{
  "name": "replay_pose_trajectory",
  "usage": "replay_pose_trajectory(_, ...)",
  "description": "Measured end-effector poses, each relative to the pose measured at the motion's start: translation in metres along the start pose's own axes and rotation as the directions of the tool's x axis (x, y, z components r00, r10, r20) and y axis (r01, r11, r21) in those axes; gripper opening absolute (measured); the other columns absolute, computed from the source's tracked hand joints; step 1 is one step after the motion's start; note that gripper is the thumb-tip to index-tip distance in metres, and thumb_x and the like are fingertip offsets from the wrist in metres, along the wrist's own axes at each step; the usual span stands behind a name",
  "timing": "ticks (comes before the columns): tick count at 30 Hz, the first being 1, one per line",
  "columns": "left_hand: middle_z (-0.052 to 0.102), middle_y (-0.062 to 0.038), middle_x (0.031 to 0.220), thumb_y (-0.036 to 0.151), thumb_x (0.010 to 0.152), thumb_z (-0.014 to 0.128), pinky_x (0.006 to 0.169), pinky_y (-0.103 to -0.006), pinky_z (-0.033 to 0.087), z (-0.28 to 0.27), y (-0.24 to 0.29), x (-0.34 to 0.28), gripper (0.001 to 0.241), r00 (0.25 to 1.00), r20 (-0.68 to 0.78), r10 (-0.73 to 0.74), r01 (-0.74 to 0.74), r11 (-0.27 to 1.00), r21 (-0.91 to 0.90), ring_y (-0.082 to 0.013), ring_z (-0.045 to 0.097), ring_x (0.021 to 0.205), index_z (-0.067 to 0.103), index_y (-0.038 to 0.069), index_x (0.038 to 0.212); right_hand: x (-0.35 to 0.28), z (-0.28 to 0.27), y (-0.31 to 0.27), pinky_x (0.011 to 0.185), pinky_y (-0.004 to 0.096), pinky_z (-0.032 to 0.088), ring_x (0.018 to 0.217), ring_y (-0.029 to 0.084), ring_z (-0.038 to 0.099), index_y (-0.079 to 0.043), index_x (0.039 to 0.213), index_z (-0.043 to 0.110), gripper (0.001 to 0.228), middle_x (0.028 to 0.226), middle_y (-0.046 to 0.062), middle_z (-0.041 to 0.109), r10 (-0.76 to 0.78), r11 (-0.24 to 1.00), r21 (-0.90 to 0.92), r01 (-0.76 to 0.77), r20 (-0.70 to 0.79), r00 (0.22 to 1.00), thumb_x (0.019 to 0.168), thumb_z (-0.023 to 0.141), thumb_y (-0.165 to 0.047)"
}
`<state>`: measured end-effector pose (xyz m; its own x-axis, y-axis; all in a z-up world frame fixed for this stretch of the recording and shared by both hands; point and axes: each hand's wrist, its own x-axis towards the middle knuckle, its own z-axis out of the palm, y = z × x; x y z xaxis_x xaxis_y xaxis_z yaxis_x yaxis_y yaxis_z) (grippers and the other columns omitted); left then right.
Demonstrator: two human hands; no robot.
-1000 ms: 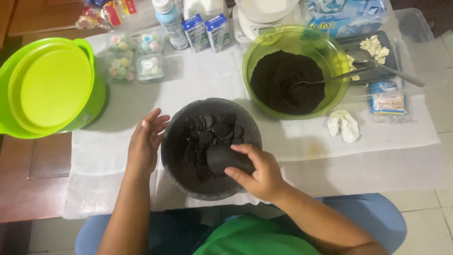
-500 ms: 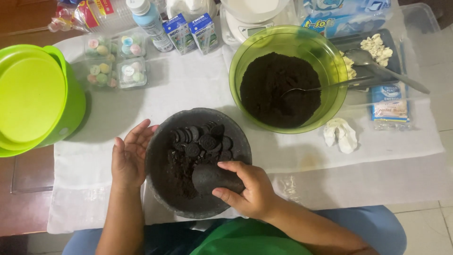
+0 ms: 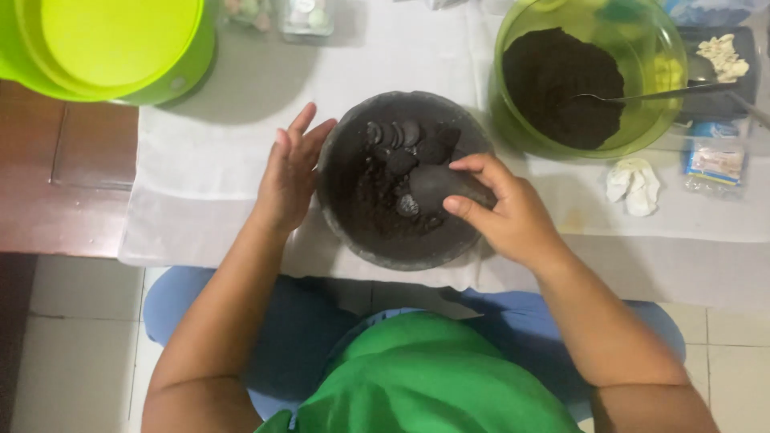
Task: Crushing dark chocolate cookies in a mortar and pestle to create fine crumbs
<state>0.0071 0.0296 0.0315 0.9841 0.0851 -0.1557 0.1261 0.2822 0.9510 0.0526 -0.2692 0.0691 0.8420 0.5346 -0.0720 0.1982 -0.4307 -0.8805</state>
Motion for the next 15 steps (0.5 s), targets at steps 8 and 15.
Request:
replay_pose_trajectory(8, 0.022, -0.029, 0.165, 0.071, 0.098, 0.034, 0.123, -0.0624, 0.021, 0.010, -0.031, -0.009, 0.088, 0.990, -0.005, 0.142, -0.140, 0.966, -0.218, -0.0483, 0.022, 0.153, 0.012, 0.015, 0.162, 0.001, 0.020, -0.035, 0.075, 0.049, 0.053, 0.086, 0.039, 0.071, -0.018, 0.126, 0.065, 0.040, 0.093, 0.014, 0.075, -0.108, 0.712, -0.677, 0.184, 0.154, 0.982, 0.093, 0.069, -0.040)
replay_pose_trajectory(15, 0.021, -0.028, 0.165, 0.075, 0.091, 0.023, 0.121, -0.0624, 0.024, 0.015, -0.045, -0.002, 0.092, 0.986, -0.067, 0.150, -0.157, 0.979, -0.127, -0.0468, 0.022, 0.153, 0.012, 0.017, 0.161, 0.066, 0.022, -0.065, 0.070, 0.044, 0.053, 0.073, 0.032, 0.071, -0.020, 0.115, 0.071, 0.036, 0.091, 0.010, 0.076, 0.268, 0.601, -0.799, 0.018, 0.223, 0.937, 0.087, 0.072, -0.042)
